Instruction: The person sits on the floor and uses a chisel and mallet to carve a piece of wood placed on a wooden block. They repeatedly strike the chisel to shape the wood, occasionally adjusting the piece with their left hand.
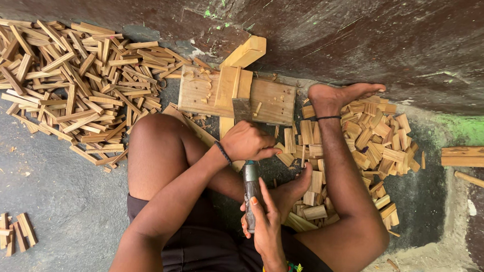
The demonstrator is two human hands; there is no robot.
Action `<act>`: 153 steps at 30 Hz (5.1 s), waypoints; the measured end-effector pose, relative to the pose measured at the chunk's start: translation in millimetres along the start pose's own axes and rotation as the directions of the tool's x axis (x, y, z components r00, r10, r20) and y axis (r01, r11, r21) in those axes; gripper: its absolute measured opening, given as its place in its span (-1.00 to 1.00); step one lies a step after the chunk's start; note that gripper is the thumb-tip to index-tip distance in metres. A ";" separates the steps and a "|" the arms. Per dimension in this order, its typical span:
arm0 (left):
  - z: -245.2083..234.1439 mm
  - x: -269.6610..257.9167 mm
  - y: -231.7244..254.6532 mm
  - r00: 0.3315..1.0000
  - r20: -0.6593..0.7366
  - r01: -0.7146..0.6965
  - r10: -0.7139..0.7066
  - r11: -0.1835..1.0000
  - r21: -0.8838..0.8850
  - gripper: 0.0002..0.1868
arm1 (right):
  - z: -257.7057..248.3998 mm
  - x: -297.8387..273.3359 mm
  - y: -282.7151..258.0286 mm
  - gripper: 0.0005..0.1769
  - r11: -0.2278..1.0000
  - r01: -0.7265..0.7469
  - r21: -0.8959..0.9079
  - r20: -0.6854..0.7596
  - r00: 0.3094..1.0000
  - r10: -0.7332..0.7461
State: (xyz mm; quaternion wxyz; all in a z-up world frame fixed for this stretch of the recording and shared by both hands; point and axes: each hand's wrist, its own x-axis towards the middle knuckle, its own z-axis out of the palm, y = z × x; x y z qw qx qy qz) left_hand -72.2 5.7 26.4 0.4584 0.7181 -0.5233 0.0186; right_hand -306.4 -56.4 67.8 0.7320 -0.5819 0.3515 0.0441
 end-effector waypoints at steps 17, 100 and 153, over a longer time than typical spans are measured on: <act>2.8 -8.5 -12.5 0.991 0.039 0.127 -0.125 0.990 -0.059 -0.49 | 18.0 2.1 6.4 -0.28 0.983 -0.113 -0.142 -0.061 0.993 0.105; 4.5 16.5 -21.7 0.995 -0.002 0.104 -0.104 0.995 0.007 -0.65 | -6.2 39.8 -11.1 -0.24 0.988 -0.101 -0.119 -0.008 0.995 0.101; -2.8 27.2 -48.1 0.988 -0.002 0.153 -0.153 0.988 0.016 -0.64 | 10.8 56.7 -45.8 -0.20 0.967 -0.115 -0.227 0.044 0.991 0.129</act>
